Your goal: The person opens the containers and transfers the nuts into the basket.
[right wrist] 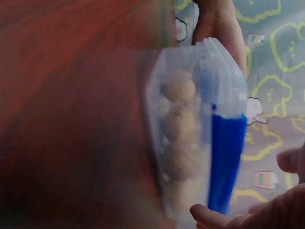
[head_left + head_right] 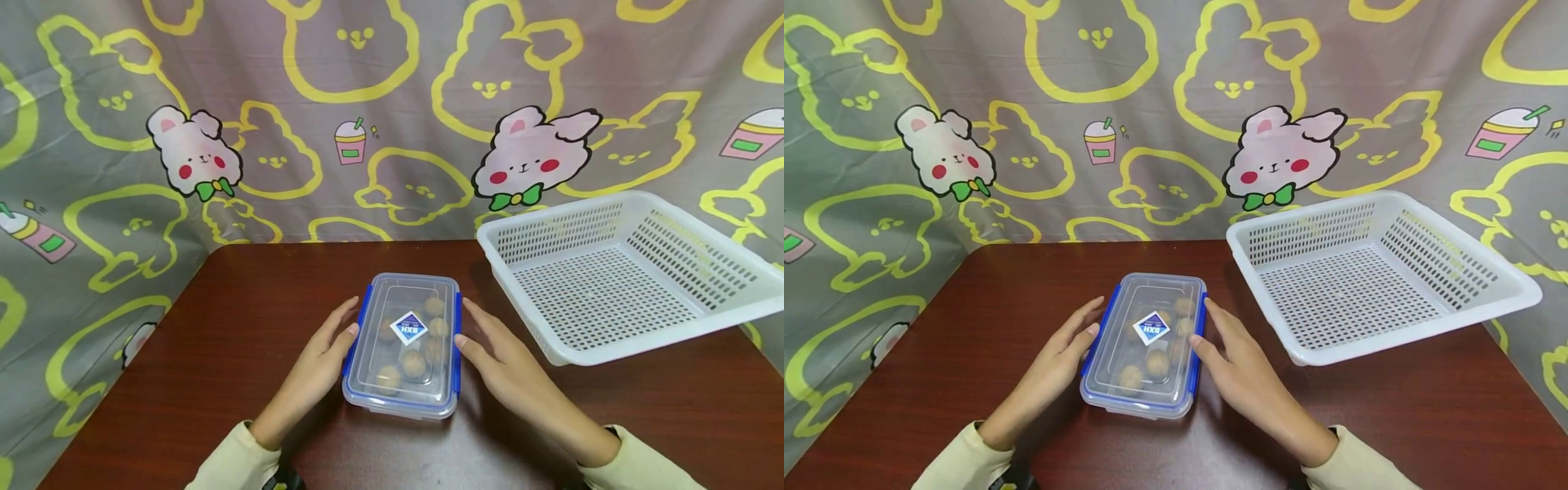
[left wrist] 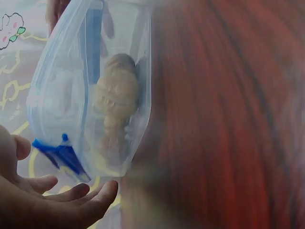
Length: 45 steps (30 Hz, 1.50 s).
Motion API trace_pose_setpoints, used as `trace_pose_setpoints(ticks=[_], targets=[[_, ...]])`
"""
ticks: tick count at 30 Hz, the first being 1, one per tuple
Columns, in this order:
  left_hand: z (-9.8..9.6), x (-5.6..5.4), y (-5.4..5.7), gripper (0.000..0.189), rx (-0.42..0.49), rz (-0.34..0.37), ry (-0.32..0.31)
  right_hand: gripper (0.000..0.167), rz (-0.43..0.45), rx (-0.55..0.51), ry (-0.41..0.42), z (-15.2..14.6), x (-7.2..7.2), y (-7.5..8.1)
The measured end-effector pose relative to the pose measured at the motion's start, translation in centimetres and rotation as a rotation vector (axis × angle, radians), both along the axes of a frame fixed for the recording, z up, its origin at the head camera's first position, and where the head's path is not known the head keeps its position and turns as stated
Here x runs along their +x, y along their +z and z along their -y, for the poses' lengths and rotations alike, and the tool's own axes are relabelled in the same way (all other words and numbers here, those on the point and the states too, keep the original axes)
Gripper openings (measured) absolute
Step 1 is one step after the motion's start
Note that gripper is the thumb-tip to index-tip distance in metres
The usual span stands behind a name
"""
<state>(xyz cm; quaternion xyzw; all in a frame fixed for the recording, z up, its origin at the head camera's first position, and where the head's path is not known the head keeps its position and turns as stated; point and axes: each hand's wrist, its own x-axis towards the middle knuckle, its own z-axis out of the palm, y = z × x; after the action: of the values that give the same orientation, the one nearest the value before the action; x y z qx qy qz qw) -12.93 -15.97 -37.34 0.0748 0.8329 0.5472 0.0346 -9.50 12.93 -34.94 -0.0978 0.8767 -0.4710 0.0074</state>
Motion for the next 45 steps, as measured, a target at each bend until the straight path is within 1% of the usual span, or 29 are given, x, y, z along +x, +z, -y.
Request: trace_pose_setpoints(ticks=[3,5,7,9,11,14,18,26,31,39,42,45], targets=[[-0.4,0.0,-0.3,0.052,0.05,0.019,-0.003,0.065,0.174,-0.203,-0.002,0.5,-0.4,-0.8],[-0.6,0.1,-0.5,0.052,0.064,0.031,0.0,0.067,0.253,-0.331,0.002,0.9,-0.6,-1.3],[-0.7,0.2,-0.6,0.051,0.075,0.049,0.008,0.069,0.284,-0.421,0.011,1.2,-0.6,-1.9],[-0.9,0.3,-0.7,0.05,0.089,0.068,0.019,0.071,0.275,-0.455,0.009,1.5,-0.6,-2.3],[-1.0,0.3,-0.7,0.05,0.104,0.092,0.028,0.071,0.269,-0.469,-0.004,1.8,-0.6,-2.7],[-1.2,0.2,-0.8,0.051,0.129,0.117,0.031,0.069,0.287,-0.491,-0.025,2.3,-0.8,-3.0],[-1.2,0.2,-1.0,0.053,0.15,0.119,0.022,0.065,0.31,-0.508,-0.06,2.9,-1.1,-3.2],[-1.2,0.0,-1.5,0.054,0.204,0.128,0.0,0.065,0.274,-0.575,-0.09,4.0,-0.7,-3.6],[-1.3,-0.1,-1.7,0.053,0.212,0.132,-0.017,0.063,0.249,-0.568,-0.108,4.3,-0.7,-4.0],[-1.1,-0.3,-1.7,0.05,0.223,0.127,-0.07,0.061,0.221,-0.576,-0.101,4.4,-0.7,-4.4],[-1.0,-0.4,-1.7,0.05,0.241,0.15,-0.082,0.061,0.225,-0.57,-0.106,4.4,-0.8,-4.4],[-1.0,-0.5,-1.8,0.049,0.253,0.171,-0.08,0.061,0.222,-0.559,-0.113,4.4,-0.8,-4.4]])
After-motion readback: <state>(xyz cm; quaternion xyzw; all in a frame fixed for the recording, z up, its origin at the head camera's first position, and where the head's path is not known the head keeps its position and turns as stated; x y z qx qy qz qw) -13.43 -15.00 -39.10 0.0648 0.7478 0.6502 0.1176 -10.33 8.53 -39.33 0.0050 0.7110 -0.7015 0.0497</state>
